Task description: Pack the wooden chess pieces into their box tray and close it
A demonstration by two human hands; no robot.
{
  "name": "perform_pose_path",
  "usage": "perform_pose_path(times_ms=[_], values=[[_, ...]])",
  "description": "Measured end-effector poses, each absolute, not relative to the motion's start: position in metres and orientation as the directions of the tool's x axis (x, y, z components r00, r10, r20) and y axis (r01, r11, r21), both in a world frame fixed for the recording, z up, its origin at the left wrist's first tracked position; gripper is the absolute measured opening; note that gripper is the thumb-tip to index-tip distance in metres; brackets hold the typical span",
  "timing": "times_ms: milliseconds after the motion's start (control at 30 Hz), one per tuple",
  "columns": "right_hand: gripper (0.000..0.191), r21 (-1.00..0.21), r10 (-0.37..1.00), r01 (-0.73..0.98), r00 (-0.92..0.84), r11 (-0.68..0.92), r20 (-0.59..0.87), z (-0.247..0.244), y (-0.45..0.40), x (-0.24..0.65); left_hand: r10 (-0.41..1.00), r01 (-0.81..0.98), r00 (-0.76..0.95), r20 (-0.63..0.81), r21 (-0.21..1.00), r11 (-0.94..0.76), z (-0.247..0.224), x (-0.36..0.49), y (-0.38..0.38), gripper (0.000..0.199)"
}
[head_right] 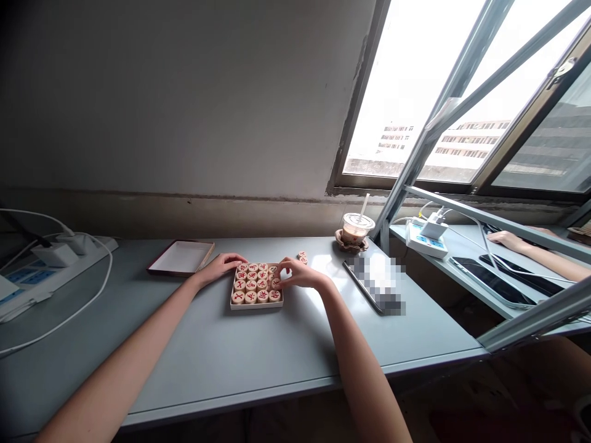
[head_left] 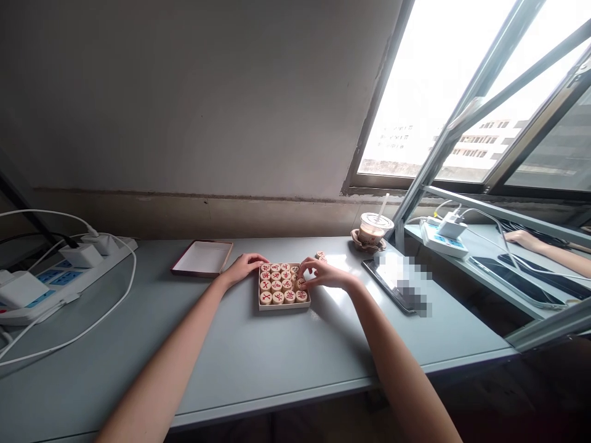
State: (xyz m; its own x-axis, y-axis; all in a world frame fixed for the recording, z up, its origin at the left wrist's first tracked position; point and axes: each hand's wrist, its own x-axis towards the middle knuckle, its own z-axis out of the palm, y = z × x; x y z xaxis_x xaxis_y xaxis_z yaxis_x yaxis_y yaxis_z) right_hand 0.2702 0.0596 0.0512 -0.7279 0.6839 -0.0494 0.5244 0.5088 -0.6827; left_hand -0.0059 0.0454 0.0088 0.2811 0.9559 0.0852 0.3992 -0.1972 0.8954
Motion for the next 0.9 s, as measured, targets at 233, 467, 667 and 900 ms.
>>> perform_pose_path(times_ms=[233,467,667,900], values=[[0.039,-0.851,0.744,0.445,-0.661,0.278,-0.102,0.046,0.072,0.294,0.954,0.407,0.288,0.077,0.892,-0.195,0.008,-0.008,0.045,0.037],[0.033,-0.453,0.980,0.872,-0.197,0.185,0.020,0.036,0.083,0.313,0.957,0.416,0.282,0.068,0.890,-0.185,0.006,-0.008,0.047,0.037],[0.031,-0.584,0.693,0.554,-0.721,0.593,0.021,0.061,0.060,0.281,0.958,0.398,0.279,0.062,0.901,-0.174,0.011,-0.004,0.045,0.038],[0.026,-0.605,0.533,0.495,-0.835,0.624,-0.133,0.059,0.050,0.265,0.955,0.391,0.288,0.070,0.902,-0.184,0.007,-0.006,0.049,0.035]])
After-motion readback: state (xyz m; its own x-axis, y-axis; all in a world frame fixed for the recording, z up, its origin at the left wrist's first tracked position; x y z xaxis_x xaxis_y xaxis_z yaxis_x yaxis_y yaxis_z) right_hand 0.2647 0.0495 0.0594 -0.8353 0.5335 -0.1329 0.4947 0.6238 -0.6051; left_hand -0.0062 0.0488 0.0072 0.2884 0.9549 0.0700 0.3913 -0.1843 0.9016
